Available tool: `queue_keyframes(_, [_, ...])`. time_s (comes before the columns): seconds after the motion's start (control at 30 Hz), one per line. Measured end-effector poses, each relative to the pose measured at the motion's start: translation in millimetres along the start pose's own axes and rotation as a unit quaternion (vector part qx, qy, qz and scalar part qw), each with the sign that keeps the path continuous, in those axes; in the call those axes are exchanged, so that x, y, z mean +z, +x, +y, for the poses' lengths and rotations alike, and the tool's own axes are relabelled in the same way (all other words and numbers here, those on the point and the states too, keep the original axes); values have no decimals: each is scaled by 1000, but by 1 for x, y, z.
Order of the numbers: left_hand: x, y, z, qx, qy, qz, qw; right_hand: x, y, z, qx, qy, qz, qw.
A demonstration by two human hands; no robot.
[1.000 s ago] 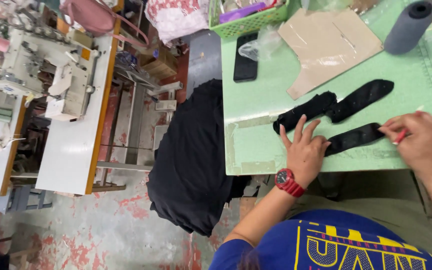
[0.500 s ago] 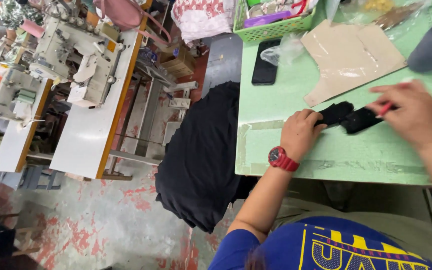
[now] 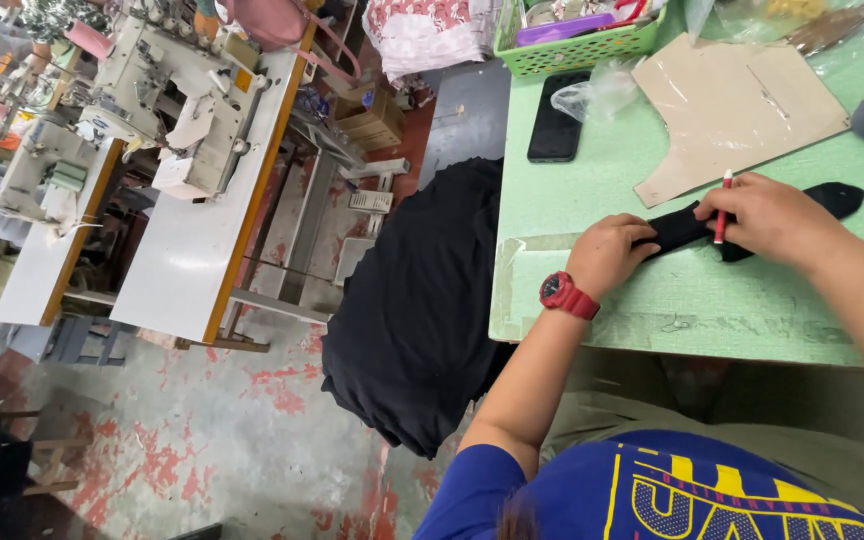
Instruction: The person marks a black fabric strip with a red pencil on a green cutting mat. They repeatedly align the strip, make marks, and adjust its position. At one point, they handle a small plastic bag containing yellow items before resuming the marking process.
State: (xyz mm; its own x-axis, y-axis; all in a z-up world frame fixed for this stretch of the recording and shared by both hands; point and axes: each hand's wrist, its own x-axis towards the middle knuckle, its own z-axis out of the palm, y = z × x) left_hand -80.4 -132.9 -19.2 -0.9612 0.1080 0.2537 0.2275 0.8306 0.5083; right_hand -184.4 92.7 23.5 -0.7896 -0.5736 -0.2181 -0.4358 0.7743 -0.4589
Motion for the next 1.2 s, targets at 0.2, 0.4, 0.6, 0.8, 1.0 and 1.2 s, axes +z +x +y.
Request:
queue_keyframes(0.2, [2, -2, 5, 25, 31, 9, 999, 5, 15, 11, -53, -132, 20, 990])
queue_keyframes(0.4, [4, 7, 11, 37, 107, 13, 993, 1, 20, 2, -99, -264, 40, 959])
queue_keyframes(0.6, [3, 12, 23, 73, 196, -81, 975, 4, 19, 1, -144, -366, 42, 919])
queue_keyframes(0.8, [18, 11, 17, 81, 224, -88, 967, 9, 24, 8, -143, -377, 44, 914])
queue_keyframes(1.0, [29, 10, 5, 89, 224, -8, 970, 11, 21, 6, -106, -308, 32, 945])
queue_keyframes(1.2, [-1, 8, 23, 13, 145, 10, 989, 15, 21, 7, -114, -271, 59, 954])
